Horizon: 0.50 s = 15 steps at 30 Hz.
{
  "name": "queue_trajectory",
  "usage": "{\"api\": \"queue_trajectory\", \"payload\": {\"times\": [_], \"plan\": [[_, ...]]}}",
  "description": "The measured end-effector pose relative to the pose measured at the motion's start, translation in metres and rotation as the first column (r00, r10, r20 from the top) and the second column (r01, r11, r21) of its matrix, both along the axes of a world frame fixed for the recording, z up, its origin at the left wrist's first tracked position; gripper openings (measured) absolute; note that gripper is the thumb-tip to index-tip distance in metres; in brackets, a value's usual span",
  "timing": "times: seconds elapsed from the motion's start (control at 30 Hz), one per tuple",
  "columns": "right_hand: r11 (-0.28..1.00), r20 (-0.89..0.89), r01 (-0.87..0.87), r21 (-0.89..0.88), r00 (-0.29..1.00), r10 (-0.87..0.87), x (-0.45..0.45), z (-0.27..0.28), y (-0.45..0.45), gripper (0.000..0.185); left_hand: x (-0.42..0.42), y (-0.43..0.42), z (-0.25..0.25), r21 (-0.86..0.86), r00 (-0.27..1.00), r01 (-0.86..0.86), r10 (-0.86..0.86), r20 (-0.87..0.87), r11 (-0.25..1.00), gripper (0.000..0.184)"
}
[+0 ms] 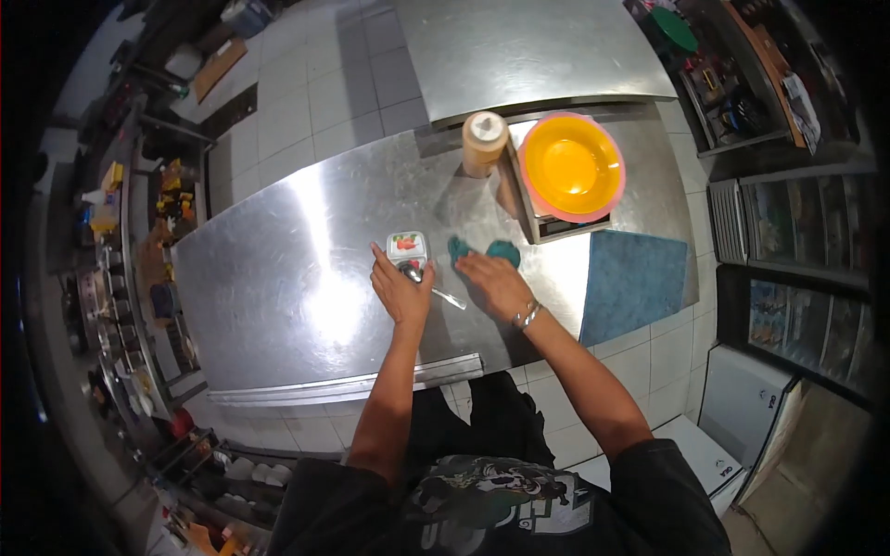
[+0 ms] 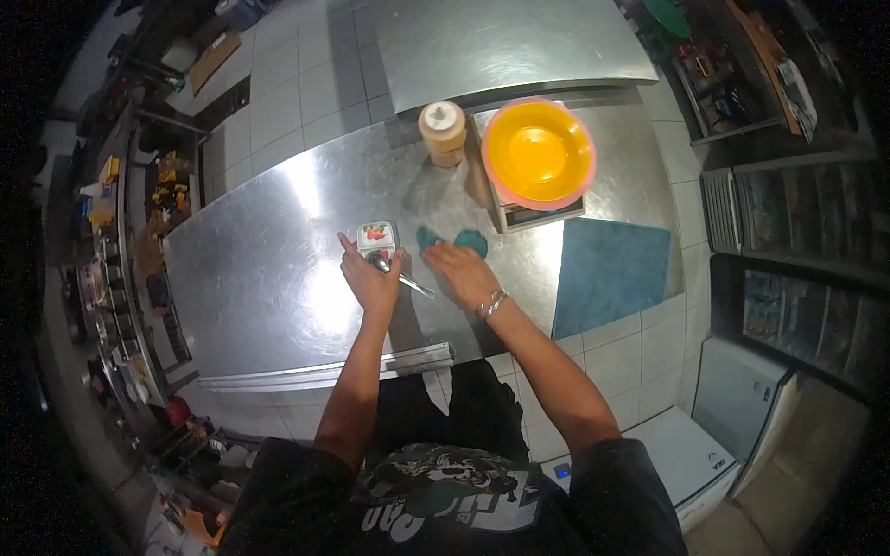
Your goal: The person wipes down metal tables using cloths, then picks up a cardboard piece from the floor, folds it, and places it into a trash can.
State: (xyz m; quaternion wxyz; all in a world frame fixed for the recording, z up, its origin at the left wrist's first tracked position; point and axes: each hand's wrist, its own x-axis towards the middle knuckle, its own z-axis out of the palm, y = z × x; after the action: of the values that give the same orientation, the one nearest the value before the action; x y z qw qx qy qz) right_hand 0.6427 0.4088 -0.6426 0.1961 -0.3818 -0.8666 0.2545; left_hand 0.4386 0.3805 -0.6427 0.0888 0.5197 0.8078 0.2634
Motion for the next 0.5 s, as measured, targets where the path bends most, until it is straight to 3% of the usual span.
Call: {"api": "queue_trajectory", "payload": {"times": [0.07,0.13,0.2,0.23,0.27,0.3,0.33,0.37,0.4,0.43,0.47,0.5], "plan": [[0.983,0.126,-0.012,-0.185,0.991,0.036,0.018,0.008,-0.034,0.052,0.005,0.02,0.001,0.001,0.999,0.032,-0.032,-0.018,0.999,0.113],[0.97,0.268,-0.012,-0.244,0.96,0.079,0.041,0.023,-0.074,0.053,0.007,0.04,0.003,-0.006,1.0,0.018,-0.018,0.005,1.0,0.11],[0.906,0.31,0.061,-0.419,0.947,0.08,0.061,0.048,-0.104,0.05,0.006,0.05,0.008,-0.015,0.999,0.031,-0.031,0.013,0.999,0.11],[0.907,0.309,0.062,-0.417,0.948,0.077,0.073,0.057,-0.116,0.05,0.006,0.053,0.012,-0.027,0.999,0.035,-0.034,0.021,0.999,0.11],[0.836,0.151,0.205,-0.509,0.977,-0.148,0.086,0.065,-0.125,0.044,0.006,0.054,0.017,-0.038,0.999,0.036,-0.035,0.028,0.999,0.111],[0.728,0.009,0.305,-0.614,0.925,-0.38,0.096,0.07,-0.132,0.039,0.008,0.049,0.021,-0.033,0.999,0.035,-0.034,0.023,0.999,0.111],[0.733,-0.001,0.298,-0.612,0.926,-0.378,0.104,0.068,-0.14,0.039,0.011,0.037,0.026,-0.003,0.999,0.036,-0.036,-0.038,0.999,0.108],[0.582,-0.113,0.326,-0.745,0.798,-0.592,0.111,0.063,-0.145,0.034,0.014,0.022,0.03,0.029,0.994,0.037,-0.034,-0.099,0.999,0.105],[0.416,-0.17,0.289,-0.862,0.608,-0.775,0.114,0.059,-0.146,0.03,0.016,0.005,0.035,-0.146,0.962,0.154,-0.115,0.25,0.977,0.099],[0.372,-0.219,0.235,-0.898,0.494,-0.841,0.1,0.085,-0.137,0.031,0.02,-0.019,0.04,-0.266,0.809,0.316,-0.113,0.576,0.911,0.094],[0.378,-0.229,0.222,-0.899,0.498,-0.836,0.103,0.089,-0.13,0.031,0.031,-0.048,0.046,-0.264,0.816,0.306,-0.109,0.567,0.915,0.094],[0.515,-0.149,0.394,-0.761,0.666,-0.731,0.112,0.091,-0.124,0.036,0.048,-0.081,0.054,-0.192,0.16,0.496,0.129,0.979,0.847,0.081]]}}
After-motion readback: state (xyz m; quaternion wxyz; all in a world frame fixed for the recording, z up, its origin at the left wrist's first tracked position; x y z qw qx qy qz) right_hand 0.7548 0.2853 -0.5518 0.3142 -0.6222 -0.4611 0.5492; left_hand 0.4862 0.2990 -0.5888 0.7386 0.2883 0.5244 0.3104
